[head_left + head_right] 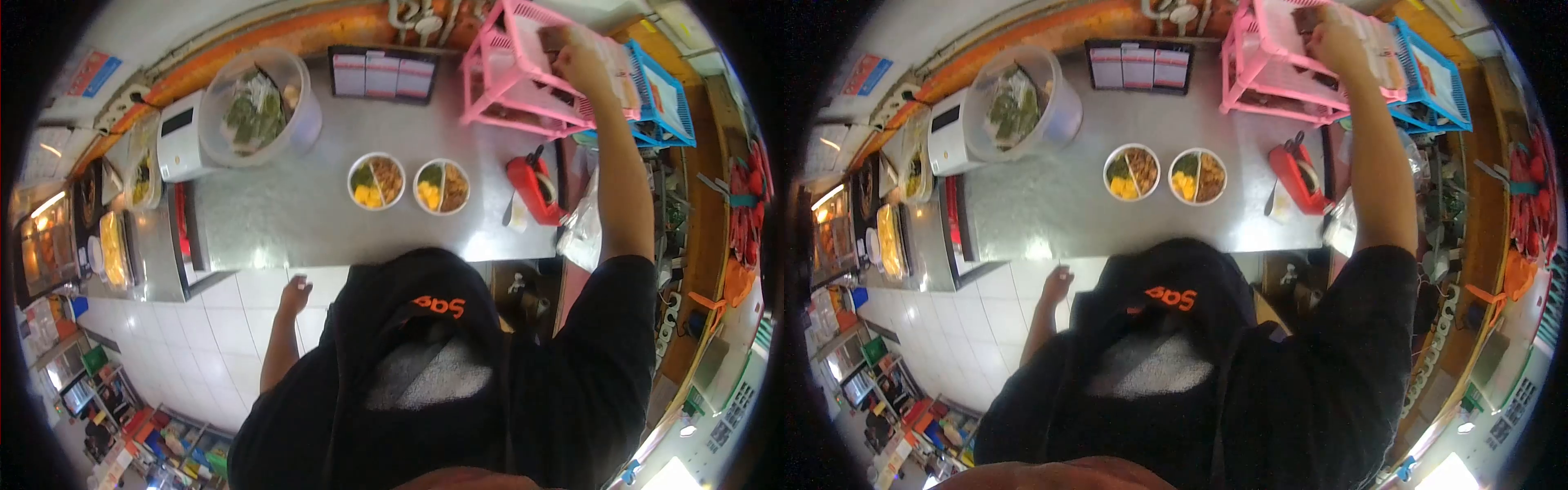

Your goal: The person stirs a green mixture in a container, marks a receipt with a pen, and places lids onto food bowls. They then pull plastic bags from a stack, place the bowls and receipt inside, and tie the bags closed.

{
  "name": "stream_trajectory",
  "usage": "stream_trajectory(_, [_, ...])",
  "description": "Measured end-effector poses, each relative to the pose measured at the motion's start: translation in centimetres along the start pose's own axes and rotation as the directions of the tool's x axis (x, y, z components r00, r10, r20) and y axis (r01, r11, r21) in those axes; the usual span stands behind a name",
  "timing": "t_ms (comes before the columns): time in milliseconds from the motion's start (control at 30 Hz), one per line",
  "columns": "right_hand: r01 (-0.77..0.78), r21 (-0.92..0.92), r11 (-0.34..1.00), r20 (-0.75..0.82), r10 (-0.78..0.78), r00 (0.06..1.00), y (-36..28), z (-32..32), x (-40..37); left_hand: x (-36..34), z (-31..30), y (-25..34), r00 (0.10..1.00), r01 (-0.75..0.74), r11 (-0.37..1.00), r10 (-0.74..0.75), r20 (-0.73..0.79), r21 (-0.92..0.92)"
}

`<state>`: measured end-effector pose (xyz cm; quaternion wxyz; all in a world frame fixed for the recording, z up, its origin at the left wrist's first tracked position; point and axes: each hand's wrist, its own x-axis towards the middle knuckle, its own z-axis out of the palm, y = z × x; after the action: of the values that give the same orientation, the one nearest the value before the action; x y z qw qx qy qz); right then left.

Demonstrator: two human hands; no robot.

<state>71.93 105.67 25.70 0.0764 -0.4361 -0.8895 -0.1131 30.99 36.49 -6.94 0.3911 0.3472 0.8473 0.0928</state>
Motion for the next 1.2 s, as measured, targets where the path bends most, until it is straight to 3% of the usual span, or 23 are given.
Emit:
stream_trajectory(33, [-0.02,-0.138,0.99,-0.12,0.004,0.993,0.6,0.7,0.9,-0.3,-0.7,1.6,1.0,0.01,0.999,-0.009,0.021,-0.04])
stream_trajectory(67, [0.007,-0.088,0.996,0.008,-0.006,1.0,-0.9,-3.1,0.7,-1.1,-1.6,3.4,0.999,0.021,0.997,-0.018,0.043,-0.08])
stream_trajectory(100, [-0.074,-0.069,0.995,-0.127,0.065,0.99,-2.7,-4.6,-0.2,-1.3,-1.6,3.9,0.998,0.042,0.995,-0.037,0.051,-0.086])
stream_trajectory(133, [0.028,0.176,0.984,-0.256,0.018,0.967,-1.0,-4.3,-0.7,-1.4,-1.5,4.0,0.997,0.058,0.994,-0.053,0.058,-0.091])
stream_trajectory(167, [-0.006,0.259,0.966,-0.355,0.102,0.929,-4.0,-6.2,-2.3,-1.8,-1.4,4.0,0.993,0.09,0.991,-0.082,0.085,-0.096])
stream_trajectory(200, [-0.001,0.263,0.965,-0.339,0.093,0.936,-6.7,-7.3,-4.0,-1.9,-0.8,3.4,0.991,0.106,0.989,-0.097,0.097,-0.099])
stream_trajectory(233, [-0.027,0.616,0.788,-0.166,0.163,0.973,-9.3,-8.2,-5.7,-1.9,-0.2,2.4,0.988,0.111,0.99,-0.101,0.113,-0.087])
stream_trajectory(267, [-0.108,0.865,0.49,0.029,0.167,0.986,-11.5,-8.8,-6.9,-2.1,0.3,1.6,0.986,0.114,0.991,-0.104,0.13,-0.074])
stream_trajectory(333, [-0.059,0.842,0.537,0.054,0.024,0.998,-15.5,-6.7,-9.9,-2.6,0.5,1.4,0.979,0.137,0.989,-0.126,0.16,-0.06])
stream_trajectory(400, [-0.188,0.97,0.155,0.204,-0.092,0.975,-18.7,-1.1,-12.4,-2.7,0.8,1.3,0.982,0.134,0.989,-0.123,0.142,-0.068])
stream_trajectory(467, [-0.188,0.894,0.407,0.251,-0.105,0.962,-20.9,4.8,-14.5,-2.7,1.0,1.1,0.98,0.141,0.988,-0.13,0.148,-0.067])
stream_trajectory(533, [-0.124,0.831,0.542,0.266,-0.191,0.945,-23.4,8.2,-15.3,-2.8,0.7,1.4,0.979,0.16,0.982,-0.145,0.146,-0.096])
stream_trajectory(567, [-0.126,0.834,0.538,0.27,-0.197,0.943,-24.4,10.1,-15.9,-2.7,1.0,0.9,0.982,0.148,0.985,-0.135,0.134,-0.09])
stream_trajectory(633, [0.148,0.458,0.877,0.405,-0.354,0.843,-25.8,12.8,-17.0,-2.7,1.0,0.8,0.98,0.155,0.985,-0.143,0.135,-0.081])
stream_trajectory(767, [0.222,0.33,0.918,0.461,-0.362,0.81,-27.6,10.2,-17.0,-2.5,0.8,0.6,0.986,0.146,0.987,-0.14,0.091,-0.073])
stream_trajectory(833, [0.079,0.356,0.931,0.315,-0.2,0.928,-28.1,8.7,-17.2,-2.8,0.9,0.4,0.985,0.151,0.984,-0.143,0.092,-0.093])
stream_trajectory(867, [0.082,0.359,0.93,0.313,-0.202,0.928,-28.2,9.5,-17.2,-2.8,1.0,0.4,0.986,0.151,0.982,-0.141,0.091,-0.116])
stream_trajectory(933, [-0.156,0.812,0.562,0.236,-0.071,0.969,-28.3,11.4,-17.2,-2.9,1.5,0.1,0.984,0.164,0.979,-0.153,0.096,-0.118])
stream_trajectory(967, [-0.155,0.813,0.562,0.235,-0.072,0.969,-29.0,11.0,-16.8,-2.9,1.8,0.0,0.982,0.173,0.978,-0.161,0.103,-0.119])
stream_trajectory(1033, [-0.377,0.871,0.315,0.413,-0.055,0.909,-31.9,9.6,-15.5,-2.9,2.0,0.0,0.982,0.169,0.979,-0.157,0.106,-0.115])
stream_trajectory(1133, [-0.332,0.904,0.27,0.364,-0.078,0.928,-36.2,14.6,-14.9,-2.4,2.6,0.2,0.983,0.154,0.984,-0.143,0.116,-0.091])
stream_trajectory(1167, [-0.045,0.832,0.554,0.171,-0.179,0.969,-37.3,14.9,-14.7,-2.3,2.8,0.2,0.984,0.143,0.987,-0.134,0.12,-0.068])
stream_trajectory(1200, [0.253,0.621,0.741,0.011,-0.331,0.943,-38.1,14.8,-14.6,-2.3,2.5,1.1,0.984,0.144,0.987,-0.135,0.119,-0.068])
